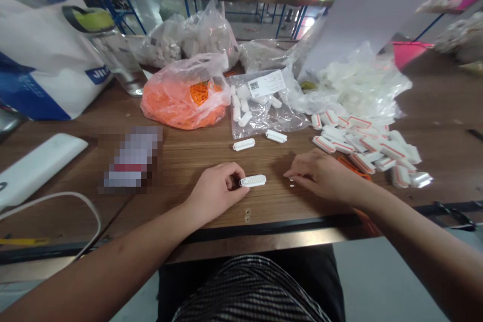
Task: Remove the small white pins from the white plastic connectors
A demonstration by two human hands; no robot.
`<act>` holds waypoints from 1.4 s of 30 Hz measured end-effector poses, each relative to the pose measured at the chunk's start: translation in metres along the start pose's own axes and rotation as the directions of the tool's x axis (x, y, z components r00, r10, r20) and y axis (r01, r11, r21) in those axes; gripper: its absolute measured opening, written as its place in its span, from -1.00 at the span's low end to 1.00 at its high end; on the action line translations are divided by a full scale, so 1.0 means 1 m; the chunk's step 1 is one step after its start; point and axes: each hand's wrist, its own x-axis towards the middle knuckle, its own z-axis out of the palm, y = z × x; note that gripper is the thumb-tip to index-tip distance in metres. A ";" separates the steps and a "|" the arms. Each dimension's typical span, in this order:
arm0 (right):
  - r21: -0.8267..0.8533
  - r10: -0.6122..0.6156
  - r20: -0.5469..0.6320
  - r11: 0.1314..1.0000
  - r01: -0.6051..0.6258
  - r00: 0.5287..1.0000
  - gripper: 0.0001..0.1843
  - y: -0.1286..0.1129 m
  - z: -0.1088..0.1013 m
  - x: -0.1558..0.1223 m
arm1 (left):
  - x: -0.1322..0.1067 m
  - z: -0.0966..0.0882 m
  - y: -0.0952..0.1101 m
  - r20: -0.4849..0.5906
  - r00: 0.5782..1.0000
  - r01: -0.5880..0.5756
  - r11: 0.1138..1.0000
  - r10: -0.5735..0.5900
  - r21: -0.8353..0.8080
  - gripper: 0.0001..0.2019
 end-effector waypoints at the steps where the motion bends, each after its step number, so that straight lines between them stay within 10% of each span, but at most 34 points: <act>1: -0.030 -0.003 0.026 1.000 0.004 1.000 -0.77 -0.001 -0.002 0.002 | 0.000 0.000 0.000 -0.001 1.000 0.001 1.000 -0.001 -0.005 -0.91; 8: -0.067 0.095 0.100 0.994 -0.088 0.990 -0.78 -0.002 -0.009 0.006 | -0.002 0.001 -0.002 -0.006 1.000 0.003 1.000 -0.003 -0.016 -0.91; 16: 0.286 0.342 0.074 0.893 -0.349 0.937 -0.81 0.001 -0.006 -0.002 | -0.001 0.000 -0.001 -0.004 1.000 -0.001 1.000 0.001 -0.010 -0.91; 26: 0.247 0.055 -0.117 0.969 -0.025 0.992 -0.89 -0.061 0.007 0.035 | -0.001 0.003 -0.001 -0.015 1.000 0.018 1.000 -0.018 -0.015 -0.91; 42: 0.002 -0.143 -0.126 0.990 0.144 0.982 -0.78 -0.070 0.015 0.044 | -0.001 0.003 -0.001 -0.023 1.000 0.021 1.000 -0.021 -0.021 -0.89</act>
